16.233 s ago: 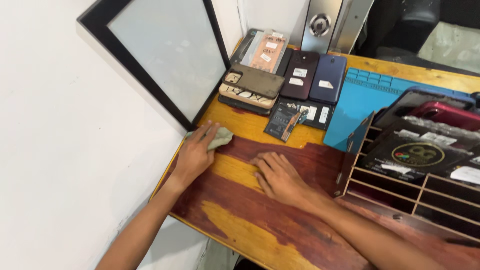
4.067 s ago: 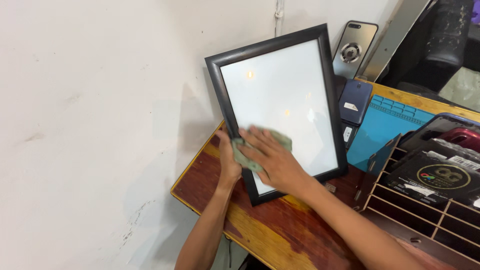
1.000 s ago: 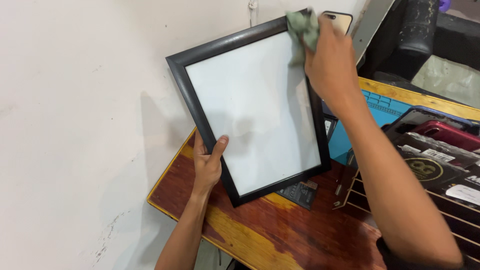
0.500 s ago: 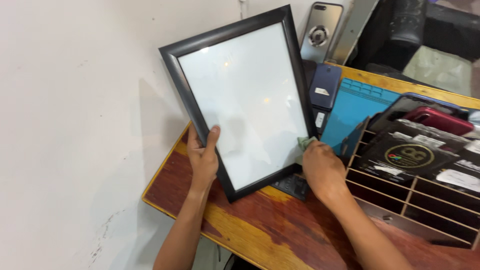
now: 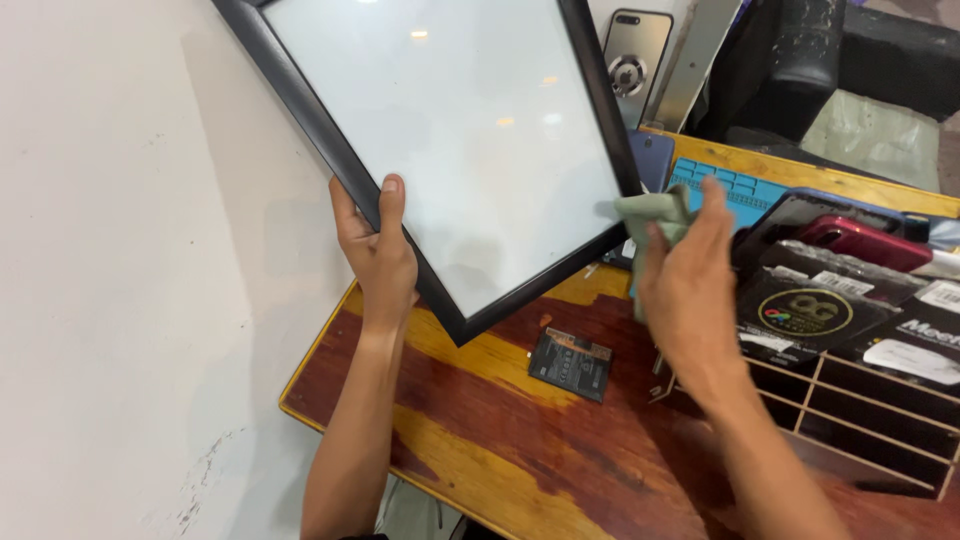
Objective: The person wipes a wooden table and a blue cutting mat with a green cloth. They then wipe several phone cases and a framed whiteboard, handling each item individually and returning them to their positions.
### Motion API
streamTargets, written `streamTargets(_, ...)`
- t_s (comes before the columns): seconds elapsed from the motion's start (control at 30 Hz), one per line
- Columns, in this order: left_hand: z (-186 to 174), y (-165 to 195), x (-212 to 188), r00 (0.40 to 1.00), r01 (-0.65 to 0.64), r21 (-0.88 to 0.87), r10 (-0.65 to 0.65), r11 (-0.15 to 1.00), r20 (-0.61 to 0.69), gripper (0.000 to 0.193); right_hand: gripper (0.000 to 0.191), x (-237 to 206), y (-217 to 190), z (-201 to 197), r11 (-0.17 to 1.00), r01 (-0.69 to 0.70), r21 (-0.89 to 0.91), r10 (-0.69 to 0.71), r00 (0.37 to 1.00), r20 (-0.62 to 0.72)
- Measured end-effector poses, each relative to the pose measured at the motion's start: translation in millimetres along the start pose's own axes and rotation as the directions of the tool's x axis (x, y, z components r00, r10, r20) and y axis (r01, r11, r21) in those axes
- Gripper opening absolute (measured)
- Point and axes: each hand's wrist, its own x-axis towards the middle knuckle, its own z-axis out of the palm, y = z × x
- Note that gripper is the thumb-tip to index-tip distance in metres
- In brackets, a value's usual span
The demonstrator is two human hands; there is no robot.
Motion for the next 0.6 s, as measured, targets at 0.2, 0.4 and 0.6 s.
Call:
streamTargets(0.2, 14, -10, -2, 0.997, -0.057, 0.005, 0.057, 0.998, -0.059, 0.034, 0.038, -16, 2, 49, 0.988, -0.137, -0.069, 0.153, 0.934, 0.322)
streamTargets(0.4, 26, -25, -7, 0.990, -0.036, -0.016, 0.033, 0.999, -0.136, 0.035, 0.052, -69, -38, 80, 0.983, 0.168, -0.073, -0.111, 0.866, 0.488)
streamTargets(0.6, 16, -31, -12, 0.992, 0.006, 0.055, 0.001, 0.998, -0.129, 0.032, 0.039, -58, -47, 53, 0.967, 0.035, 0.252, -0.205, 0.696, 0.688)
